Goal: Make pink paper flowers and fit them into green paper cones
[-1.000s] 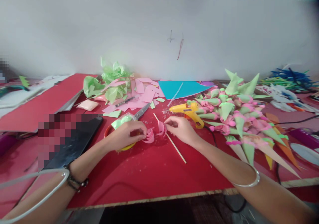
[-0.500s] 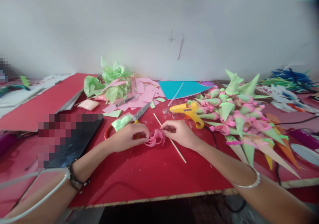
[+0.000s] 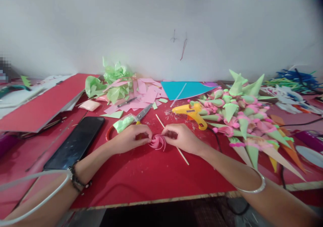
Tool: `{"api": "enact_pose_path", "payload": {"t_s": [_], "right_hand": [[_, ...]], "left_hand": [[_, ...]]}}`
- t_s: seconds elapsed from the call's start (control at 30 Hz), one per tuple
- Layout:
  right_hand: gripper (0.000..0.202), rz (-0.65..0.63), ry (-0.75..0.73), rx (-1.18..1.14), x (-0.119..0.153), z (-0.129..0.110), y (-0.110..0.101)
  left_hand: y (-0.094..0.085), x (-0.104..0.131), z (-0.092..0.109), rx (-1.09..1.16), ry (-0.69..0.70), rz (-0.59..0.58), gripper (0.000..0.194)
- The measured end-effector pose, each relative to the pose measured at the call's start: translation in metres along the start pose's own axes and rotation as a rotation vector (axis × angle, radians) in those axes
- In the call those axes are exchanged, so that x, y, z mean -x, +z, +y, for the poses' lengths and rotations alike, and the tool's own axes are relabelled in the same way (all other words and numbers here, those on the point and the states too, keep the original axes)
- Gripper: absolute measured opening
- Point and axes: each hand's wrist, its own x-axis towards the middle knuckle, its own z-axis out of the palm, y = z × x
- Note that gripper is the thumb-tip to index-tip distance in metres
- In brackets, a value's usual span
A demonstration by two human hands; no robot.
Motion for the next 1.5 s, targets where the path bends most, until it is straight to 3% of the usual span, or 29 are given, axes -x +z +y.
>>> {"api": "enact_pose_path", "payload": {"t_s": [0.37,0.6,1.03,1.5], "right_hand": [[0.008,-0.111,-0.075,0.132,0.0009,-0.0001,-0.0033],[0.015,-0.035,-0.067,0.074,0.0012,-0.0029,-0.0001],[0.007,-0.065,-0.048,0.078,0.002,-0.002,0.0006],[0.01,-0.072,-0.11,0.134,0.0012,-0.0046,-0.0006]], "left_hand": [[0.0023,-0.0009,-0.0009,-0.075,-0.048,0.022,0.017],[0.0033,-0.0012,-0.0015,-0.051,-0.016,0.015,0.015],[0.0043,0.0014,-0.0051,-0.266,0.056,0.04,0.017],[0.0094,-0.0008,-0.0028,-0.219,0.053,0.116,0.012]]}}
